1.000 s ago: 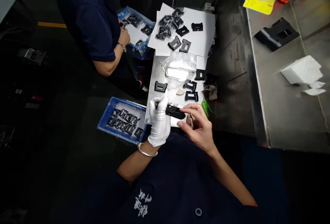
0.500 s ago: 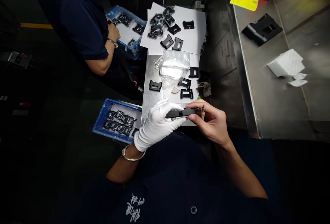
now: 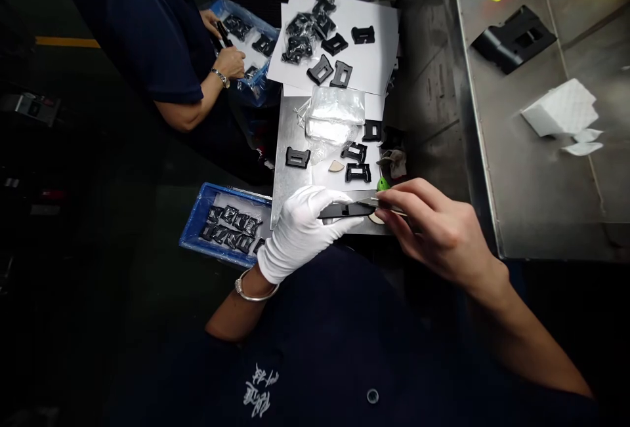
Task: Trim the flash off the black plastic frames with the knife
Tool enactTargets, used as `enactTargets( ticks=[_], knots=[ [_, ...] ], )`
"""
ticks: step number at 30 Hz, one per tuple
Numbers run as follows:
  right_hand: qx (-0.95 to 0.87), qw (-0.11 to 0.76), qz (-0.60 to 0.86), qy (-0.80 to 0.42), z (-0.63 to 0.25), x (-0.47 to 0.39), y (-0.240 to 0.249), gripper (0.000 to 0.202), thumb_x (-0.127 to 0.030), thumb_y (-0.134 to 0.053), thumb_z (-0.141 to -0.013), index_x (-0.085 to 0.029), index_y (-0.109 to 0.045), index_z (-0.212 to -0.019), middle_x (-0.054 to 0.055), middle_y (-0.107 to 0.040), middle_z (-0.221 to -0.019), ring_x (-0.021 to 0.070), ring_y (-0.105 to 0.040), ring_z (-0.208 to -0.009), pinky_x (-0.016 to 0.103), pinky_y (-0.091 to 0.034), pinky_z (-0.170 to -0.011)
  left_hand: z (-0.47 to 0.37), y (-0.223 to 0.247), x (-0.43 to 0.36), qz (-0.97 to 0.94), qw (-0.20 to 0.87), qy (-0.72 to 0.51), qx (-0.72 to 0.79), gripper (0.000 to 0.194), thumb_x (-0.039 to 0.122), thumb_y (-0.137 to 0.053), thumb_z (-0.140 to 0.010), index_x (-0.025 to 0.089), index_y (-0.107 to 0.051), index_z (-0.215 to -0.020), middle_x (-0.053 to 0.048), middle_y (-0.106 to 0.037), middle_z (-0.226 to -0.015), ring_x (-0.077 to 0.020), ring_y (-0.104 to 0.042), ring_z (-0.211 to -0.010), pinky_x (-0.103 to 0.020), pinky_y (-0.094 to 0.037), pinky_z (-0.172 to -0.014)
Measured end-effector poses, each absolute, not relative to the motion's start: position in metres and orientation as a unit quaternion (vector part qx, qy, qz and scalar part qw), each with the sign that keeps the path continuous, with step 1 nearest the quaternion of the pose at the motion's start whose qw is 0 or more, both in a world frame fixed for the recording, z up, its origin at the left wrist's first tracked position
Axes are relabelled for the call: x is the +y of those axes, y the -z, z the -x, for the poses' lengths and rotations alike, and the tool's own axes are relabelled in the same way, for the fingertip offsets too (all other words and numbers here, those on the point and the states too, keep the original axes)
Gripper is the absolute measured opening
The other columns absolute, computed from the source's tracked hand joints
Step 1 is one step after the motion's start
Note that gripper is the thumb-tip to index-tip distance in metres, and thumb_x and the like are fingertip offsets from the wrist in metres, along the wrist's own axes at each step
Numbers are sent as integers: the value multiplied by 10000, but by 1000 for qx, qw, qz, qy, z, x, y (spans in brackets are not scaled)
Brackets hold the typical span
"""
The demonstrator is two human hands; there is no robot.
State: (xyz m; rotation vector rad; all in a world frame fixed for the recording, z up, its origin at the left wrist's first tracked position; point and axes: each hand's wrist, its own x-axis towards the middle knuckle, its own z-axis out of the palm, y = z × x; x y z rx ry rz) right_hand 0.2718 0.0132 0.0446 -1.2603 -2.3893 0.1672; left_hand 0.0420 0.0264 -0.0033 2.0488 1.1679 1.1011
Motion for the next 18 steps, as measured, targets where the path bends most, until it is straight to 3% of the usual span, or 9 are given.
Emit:
enactTargets(
  ticks=[7,18],
  knots=[
    [-884,170,428,73,-269,13,-54,203,-270,-660,-979,-219,-705,-1170,39,-755,-950,124,-613,-637,296,-357,-529,-40,2,28,-770,278,-397,415,220,337,-756,-896,305,-750,-1114,-14,-795,-1066,-232,-730,-974,-407,-600,-926],
    [-856,181,481,-62,-261,22,-61,157,-358,-625,-997,-280,-759,-1026,26,-733,-826,139,-585,-619,314,-342,-523,-40,0,31,-792,243,-380,411,214,334,-733,-916,231,-745,-1104,-38,-781,-1033,-212,-718,-962,-358,-578,-908]
  ],
)
